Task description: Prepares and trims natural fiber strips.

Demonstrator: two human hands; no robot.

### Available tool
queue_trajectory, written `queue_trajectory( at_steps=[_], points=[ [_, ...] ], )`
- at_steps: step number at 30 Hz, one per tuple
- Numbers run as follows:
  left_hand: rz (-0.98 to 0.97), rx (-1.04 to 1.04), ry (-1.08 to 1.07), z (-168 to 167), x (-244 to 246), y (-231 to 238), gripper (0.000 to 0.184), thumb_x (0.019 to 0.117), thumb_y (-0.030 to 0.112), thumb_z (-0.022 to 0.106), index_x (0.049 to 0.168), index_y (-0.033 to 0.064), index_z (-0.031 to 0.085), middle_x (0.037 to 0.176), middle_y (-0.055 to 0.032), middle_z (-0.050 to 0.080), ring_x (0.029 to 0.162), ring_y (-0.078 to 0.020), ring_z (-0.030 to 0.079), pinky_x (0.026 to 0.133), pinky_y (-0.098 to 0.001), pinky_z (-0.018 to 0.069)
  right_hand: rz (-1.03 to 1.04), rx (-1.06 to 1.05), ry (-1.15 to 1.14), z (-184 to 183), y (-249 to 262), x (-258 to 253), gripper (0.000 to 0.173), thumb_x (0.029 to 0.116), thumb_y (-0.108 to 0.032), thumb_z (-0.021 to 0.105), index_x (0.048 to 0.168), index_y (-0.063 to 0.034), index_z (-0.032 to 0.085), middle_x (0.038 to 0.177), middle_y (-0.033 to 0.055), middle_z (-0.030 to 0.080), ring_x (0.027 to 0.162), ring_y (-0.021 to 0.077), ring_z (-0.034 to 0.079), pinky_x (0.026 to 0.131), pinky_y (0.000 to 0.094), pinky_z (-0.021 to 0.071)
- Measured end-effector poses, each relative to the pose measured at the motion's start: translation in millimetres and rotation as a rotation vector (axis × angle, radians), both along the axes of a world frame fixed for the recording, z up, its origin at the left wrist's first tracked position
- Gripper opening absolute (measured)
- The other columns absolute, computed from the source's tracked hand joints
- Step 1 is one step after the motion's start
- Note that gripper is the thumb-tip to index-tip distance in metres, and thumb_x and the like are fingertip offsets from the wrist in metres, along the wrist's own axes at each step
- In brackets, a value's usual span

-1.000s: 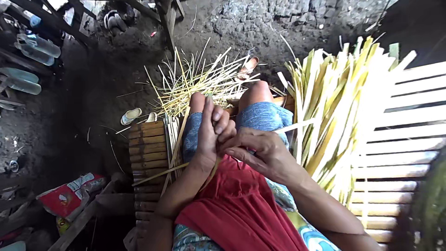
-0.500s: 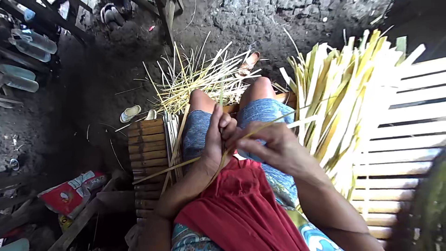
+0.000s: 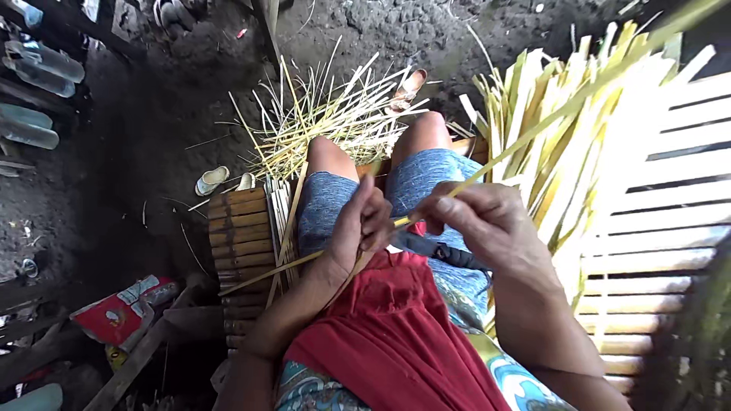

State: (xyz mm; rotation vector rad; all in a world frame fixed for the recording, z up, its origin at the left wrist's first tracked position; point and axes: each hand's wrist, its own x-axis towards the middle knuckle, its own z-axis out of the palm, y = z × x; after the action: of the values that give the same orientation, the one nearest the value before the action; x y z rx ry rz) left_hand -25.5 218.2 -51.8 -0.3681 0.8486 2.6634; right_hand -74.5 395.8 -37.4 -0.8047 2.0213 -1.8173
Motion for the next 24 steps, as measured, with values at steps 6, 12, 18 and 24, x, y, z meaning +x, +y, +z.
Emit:
queue_trajectory(
  at_steps=[6,12,18,24],
  points=[
    [0.356,0.029,-0.164,-5.1,-18.8,-7.4,0.061,0.1109,0.048,0.022,0.059,0.024,0.044,0.046,0.012,0.039,0.036,0.0006,0.037,0.039,-0.0141,0.0341,0.415,-0.033,-0.033,-8.8,-2.0,19.2,0.037,0.1039,-0.032,0.055,0.077,-0.0103,0.069,0.07,-0.0088,0.06,0.064,-0.0061,0.054,0.057,0.0123,0.0452],
    [0.209,-0.059,-0.061,-9.1,-14.0,-17.9,0.059,0.1092,0.052,0.02,0.063,0.0263,0.047,0.051,0.0131,0.047,0.041,0.0016,0.044,0.043,-0.0141,0.0389,0.418,-0.064,-0.252,-14.0,19.1,22.3,0.033,0.1053,-0.037,0.053,0.088,-0.0171,0.073,0.073,-0.0141,0.062,0.066,-0.0108,0.053,0.061,0.0079,0.0447],
    [0.057,-0.049,-0.039,2.7,4.0,-0.3,0.054,0.1113,0.038,0.027,0.062,0.0247,0.045,0.049,0.0132,0.041,0.04,0.0018,0.039,0.044,-0.0141,0.0365,0.037,-0.012,-0.061,-3.5,6.5,0.7,0.029,0.1061,-0.033,0.051,0.096,-0.0184,0.074,0.083,-0.0155,0.067,0.071,-0.0072,0.059,0.065,0.0128,0.0511],
    [0.439,-0.022,-0.224,-3.1,-14.1,-5.5,0.06,0.1113,0.047,0.021,0.06,0.0234,0.041,0.046,0.0111,0.037,0.035,-0.001,0.035,0.039,-0.015,0.0327,0.38,-0.047,-0.09,-14.4,-2.3,15.4,0.035,0.1056,-0.028,0.051,0.082,-0.0103,0.069,0.071,-0.0086,0.06,0.064,-0.0042,0.054,0.057,0.0132,0.0457]
  ],
)
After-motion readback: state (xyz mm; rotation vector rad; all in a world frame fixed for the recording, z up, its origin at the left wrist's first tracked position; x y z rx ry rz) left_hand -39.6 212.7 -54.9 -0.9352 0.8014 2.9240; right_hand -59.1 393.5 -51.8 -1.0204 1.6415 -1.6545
